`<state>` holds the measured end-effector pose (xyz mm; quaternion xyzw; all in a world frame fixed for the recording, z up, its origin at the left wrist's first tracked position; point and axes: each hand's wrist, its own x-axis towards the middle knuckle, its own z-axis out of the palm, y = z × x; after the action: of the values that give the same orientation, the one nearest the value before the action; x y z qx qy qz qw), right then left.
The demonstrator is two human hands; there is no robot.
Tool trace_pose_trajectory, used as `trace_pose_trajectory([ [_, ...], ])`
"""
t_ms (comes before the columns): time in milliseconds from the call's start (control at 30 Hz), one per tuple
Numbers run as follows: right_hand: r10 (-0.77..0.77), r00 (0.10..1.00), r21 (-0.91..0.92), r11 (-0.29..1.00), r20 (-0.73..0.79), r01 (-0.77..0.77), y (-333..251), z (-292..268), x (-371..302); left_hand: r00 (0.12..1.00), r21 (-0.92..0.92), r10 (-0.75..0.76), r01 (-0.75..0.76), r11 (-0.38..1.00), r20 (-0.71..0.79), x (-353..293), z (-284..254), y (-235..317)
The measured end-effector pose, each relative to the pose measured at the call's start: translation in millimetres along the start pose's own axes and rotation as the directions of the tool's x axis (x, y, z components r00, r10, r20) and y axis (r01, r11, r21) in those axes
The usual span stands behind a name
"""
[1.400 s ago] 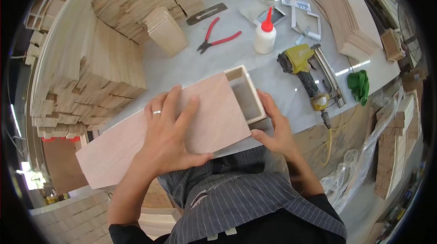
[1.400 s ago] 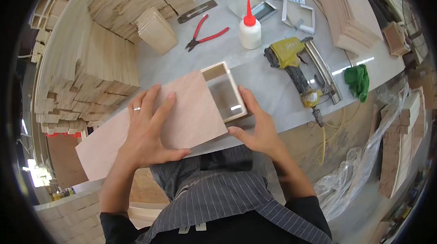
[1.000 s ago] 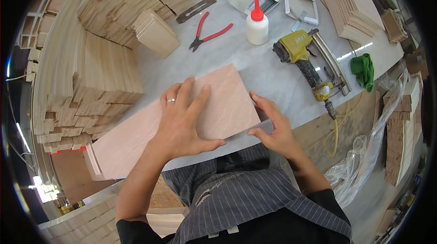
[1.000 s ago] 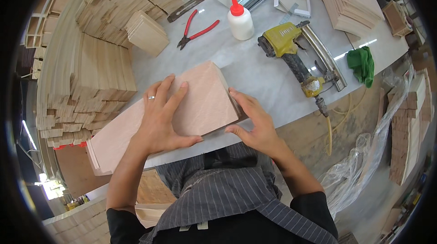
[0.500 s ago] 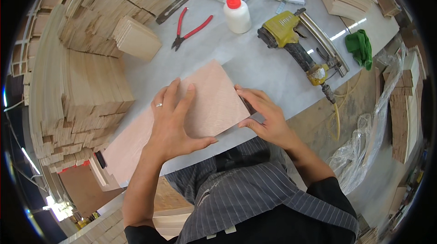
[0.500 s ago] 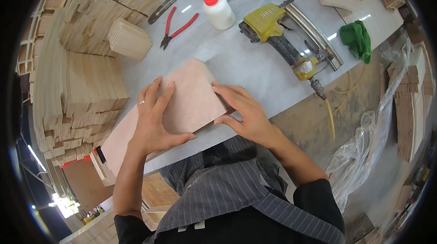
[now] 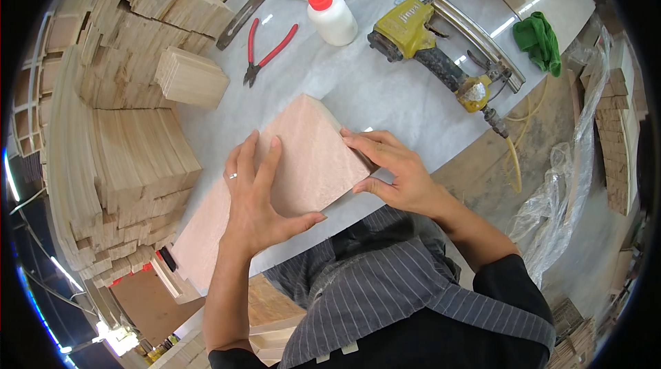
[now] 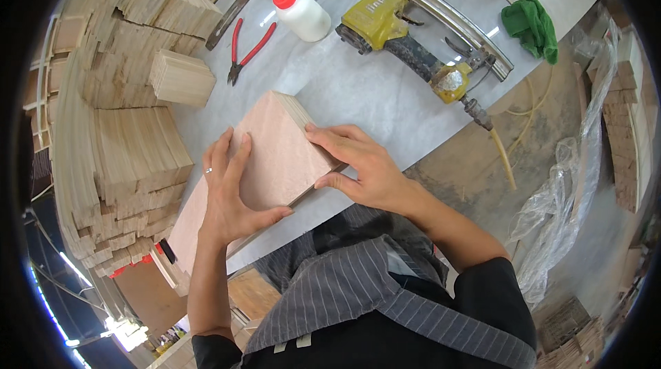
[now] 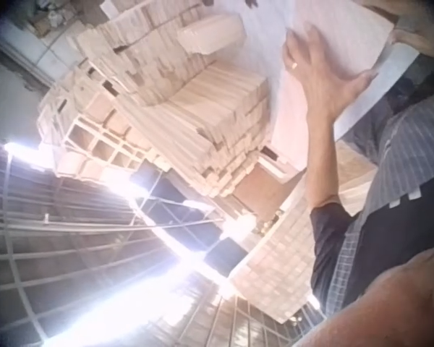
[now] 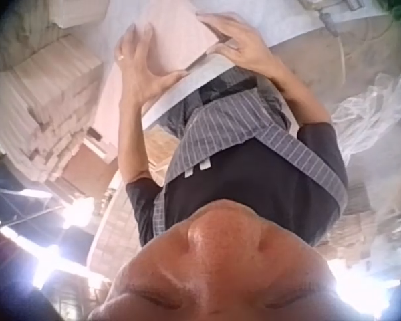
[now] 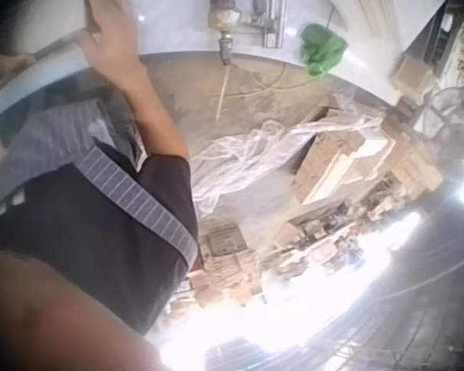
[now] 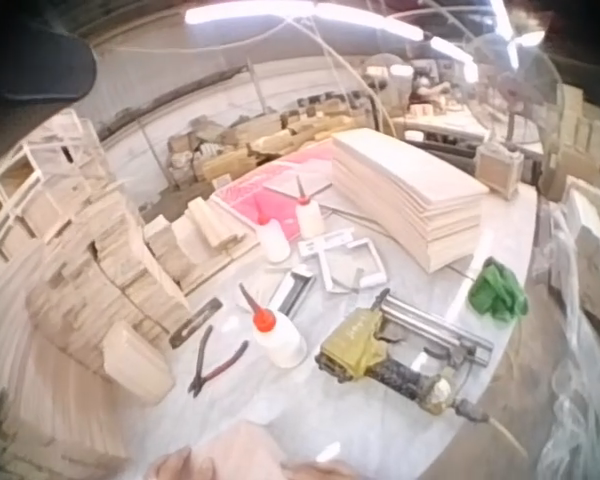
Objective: Assemble a wooden box using wood glue and a pneumatic nail gun.
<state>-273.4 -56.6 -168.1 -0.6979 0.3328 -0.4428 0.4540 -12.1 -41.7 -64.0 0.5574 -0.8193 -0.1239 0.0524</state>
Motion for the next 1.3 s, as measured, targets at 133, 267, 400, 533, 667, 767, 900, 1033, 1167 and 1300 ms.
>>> trace_pose_trajectory([
  [133, 0.028, 1.0, 0.01, 1.0, 0.007, -0.028, 2, 0, -2, 1.0, -0.009, -0.009, 0.009, 1.0, 0.005, -1, 2, 0],
  [267, -0.004, 1.0, -0.01, 1.0, 0.017, 0.004, 6, 1, -4, 0.999, -0.021, -0.035, 0.036, 0.999, 0.026, -2, 2, 1],
  [400, -0.01, 1.0, -0.006, 1.0, -0.002, 0.01, 4, 1, -4, 0.999, 0.015, -0.011, 0.01, 1.0, 0.042, 0, 0, 3],
  [533, -0.011, 1.0, 0.03, 0.999, -0.013, 0.012, 4, 1, -2, 0.998, 0.033, -0.021, 0.02, 0.999, 0.053, 1, 0, 6],
  [667, -0.066, 0.997, -0.02, 0.998, -0.038, 0.066, 5, 4, -2, 0.998, 0.044, -0.027, 0.025, 0.999, 0.052, 1, -2, 10],
  [767, -0.103, 0.993, -0.052, 0.994, -0.055, 0.1, 6, 4, -3, 0.999, 0.041, -0.012, 0.01, 0.999, 0.044, -1, 0, 10],
  [900, -0.097, 0.993, -0.036, 0.995, -0.071, 0.095, 8, 6, -5, 0.998, 0.031, -0.021, 0.02, 0.999, 0.056, -1, 3, 8],
  [1033, -0.043, 0.998, 0.014, 0.999, -0.052, 0.044, 4, 3, -4, 0.997, 0.006, -0.037, 0.036, 0.999, 0.061, 0, 3, 4],
  [1167, 0.01, 0.999, 0.049, 0.999, -0.039, -0.008, 3, 2, -3, 0.997, -0.001, -0.047, 0.047, 0.999, 0.06, 2, 3, 4],
  [1300, -0.005, 0.999, 0.003, 1.0, -0.047, 0.005, 3, 3, -2, 0.997, 0.007, -0.059, 0.059, 0.998, 0.058, 2, 2, 5],
])
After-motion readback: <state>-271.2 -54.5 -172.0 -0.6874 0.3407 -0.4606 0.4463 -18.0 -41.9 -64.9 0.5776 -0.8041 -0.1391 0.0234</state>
